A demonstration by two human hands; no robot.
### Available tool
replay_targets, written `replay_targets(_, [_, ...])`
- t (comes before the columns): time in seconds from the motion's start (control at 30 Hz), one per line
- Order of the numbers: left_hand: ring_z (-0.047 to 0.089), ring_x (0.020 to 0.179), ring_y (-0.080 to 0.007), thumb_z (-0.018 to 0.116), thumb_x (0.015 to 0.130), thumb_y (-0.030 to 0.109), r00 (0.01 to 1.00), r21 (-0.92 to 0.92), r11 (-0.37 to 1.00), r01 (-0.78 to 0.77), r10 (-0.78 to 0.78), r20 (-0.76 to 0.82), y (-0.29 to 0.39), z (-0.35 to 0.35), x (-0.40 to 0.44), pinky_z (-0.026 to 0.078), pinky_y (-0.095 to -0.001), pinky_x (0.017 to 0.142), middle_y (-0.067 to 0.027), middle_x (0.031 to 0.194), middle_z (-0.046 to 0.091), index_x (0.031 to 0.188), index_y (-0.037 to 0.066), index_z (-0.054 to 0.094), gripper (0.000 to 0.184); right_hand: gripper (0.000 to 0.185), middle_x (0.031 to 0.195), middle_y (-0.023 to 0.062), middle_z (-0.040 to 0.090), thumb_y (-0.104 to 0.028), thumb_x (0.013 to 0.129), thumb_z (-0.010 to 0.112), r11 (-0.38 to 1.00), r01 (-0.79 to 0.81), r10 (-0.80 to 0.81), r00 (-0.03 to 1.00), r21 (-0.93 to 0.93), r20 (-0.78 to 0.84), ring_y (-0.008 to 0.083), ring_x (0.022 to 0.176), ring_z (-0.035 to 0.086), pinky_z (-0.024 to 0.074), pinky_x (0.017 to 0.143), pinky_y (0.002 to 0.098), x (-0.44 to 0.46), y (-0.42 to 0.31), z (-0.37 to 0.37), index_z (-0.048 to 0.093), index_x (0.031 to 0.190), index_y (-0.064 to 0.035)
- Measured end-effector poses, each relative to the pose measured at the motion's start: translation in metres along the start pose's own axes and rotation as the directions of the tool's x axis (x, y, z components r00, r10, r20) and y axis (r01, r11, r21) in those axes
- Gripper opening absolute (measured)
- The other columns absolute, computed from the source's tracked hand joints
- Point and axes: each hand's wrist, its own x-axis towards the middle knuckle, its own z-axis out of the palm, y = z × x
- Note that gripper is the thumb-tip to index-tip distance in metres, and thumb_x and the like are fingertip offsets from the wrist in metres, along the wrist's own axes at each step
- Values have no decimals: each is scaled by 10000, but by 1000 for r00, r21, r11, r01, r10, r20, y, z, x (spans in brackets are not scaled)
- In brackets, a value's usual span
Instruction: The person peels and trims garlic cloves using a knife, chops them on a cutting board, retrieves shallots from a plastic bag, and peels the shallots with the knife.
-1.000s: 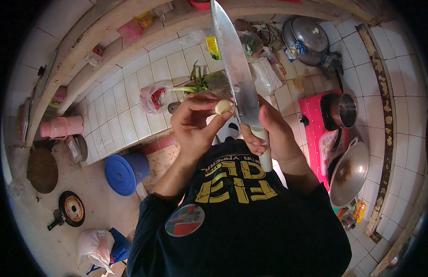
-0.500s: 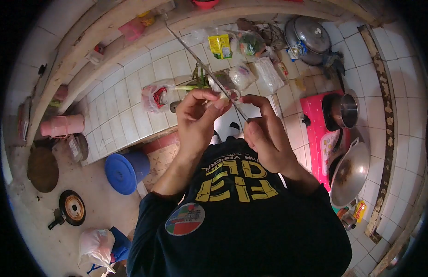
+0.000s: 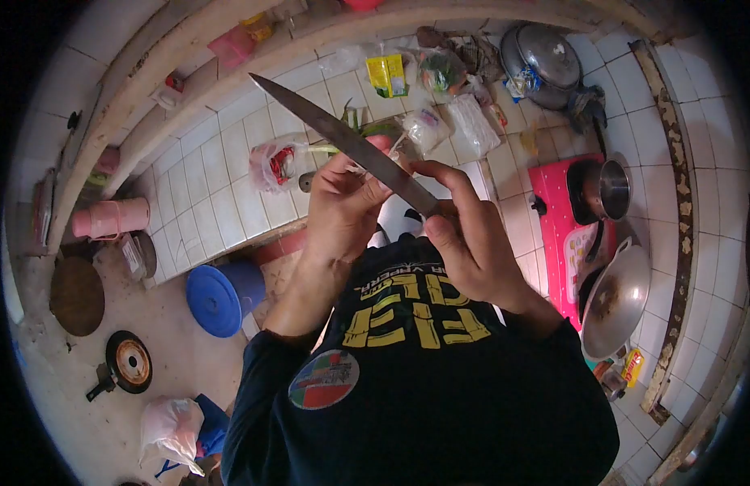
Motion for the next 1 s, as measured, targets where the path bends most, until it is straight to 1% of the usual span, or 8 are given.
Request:
replay_targets(0.23, [664, 926, -217, 663, 802, -78, 997, 116, 991, -72, 75, -18, 2, 0, 1, 572, -346, 809, -115, 997, 675, 1138, -13, 603, 347, 397, 719, 137, 599, -156, 963, 465, 1000, -28, 29, 999, -13, 22, 262, 595, 614, 436, 568, 333, -1, 10, -3, 385, 1336, -45])
replay_targets(0.33, [669, 917, -217, 655, 810, -78, 999, 106, 994, -18, 23, -43, 4, 1, 0, 584, -345, 791, -123, 1010, 674, 1131, -12, 606, 331, 393, 689, 49, 561, -138, 964, 456, 950, -149, 137, 989, 274, 62, 151, 554, 533, 402, 559, 279, -4, 15, -3, 385, 1342, -55])
replay_targets(0.4, [672, 911, -215, 651, 814, -78, 998, 87, 996, 3, 2, -61, 4, 2, -1, 586, -342, 785, -129, 1015, 674, 1126, -13, 608, 322, 523, 572, -23, 389, -380, 1003, 401, 861, -166, 160, 986, 480, 54, 55, 505, 351, 289, 487, 208, -6, 14, 0, 309, 1393, -43])
replay_targets(0.43, [672, 911, -216, 649, 815, -79, 998, 81, 997, -4, 10, -65, 4, 2, 0, 587, -346, 786, -132, 1013, 674, 1116, -15, 610, 311, 523, 572, -23, 389, -380, 1003, 401, 861, -166, 160, 986, 480, 54, 55, 505, 351, 289, 487, 208, -6, 14, 0, 309, 1393, -43])
replay_targets(0.63, [675, 895, -217, 656, 808, -79, 999, 85, 996, -35, 36, -10, 0, 1, 3, 584, -340, 791, -136, 997, 678, 1089, -25, 615, 289, 496, 621, 21, 525, -311, 978, 466, 992, -93, 91, 995, 91, 29, 90, 555, 484, 355, 539, 234, -3, 4, -2, 343, 1367, -29])
replay_targets(0.7, [677, 886, -219, 659, 804, -82, 1000, 66, 997, -25, 25, 3, 1, 2, 3, 582, -334, 788, -134, 990, 679, 1082, -26, 618, 287, 441, 764, 183, 616, -139, 940, 486, 1000, 18, -18, 999, 10, -30, 336, 673, 651, 466, 589, 351, -3, 5, 0, 362, 1355, -57])
replay_targets(0.8, [676, 879, -218, 670, 793, -79, 996, 124, 988, -92, 91, 14, 0, 4, 3, 577, -322, 778, -134, 980, 681, 1069, -30, 626, 283, 456, 829, 208, 639, -132, 931, 505, 999, 12, -12, 1000, -53, 1, 407, 767, 647, 489, 614, 403, -4, -1, -4, 367, 1361, -69])
replay_targets(1.0, [672, 880, -212, 690, 780, -61, 997, 123, 990, -75, 76, -7, -1, 0, 5, 569, -342, 791, -127, 984, 683, 1049, -30, 640, 276, 459, 805, 211, 632, -164, 933, 518, 980, 101, -115, 991, -174, -72, 402, 705, 631, 483, 582, 425, -2, 14, 2, 380, 1365, -95])
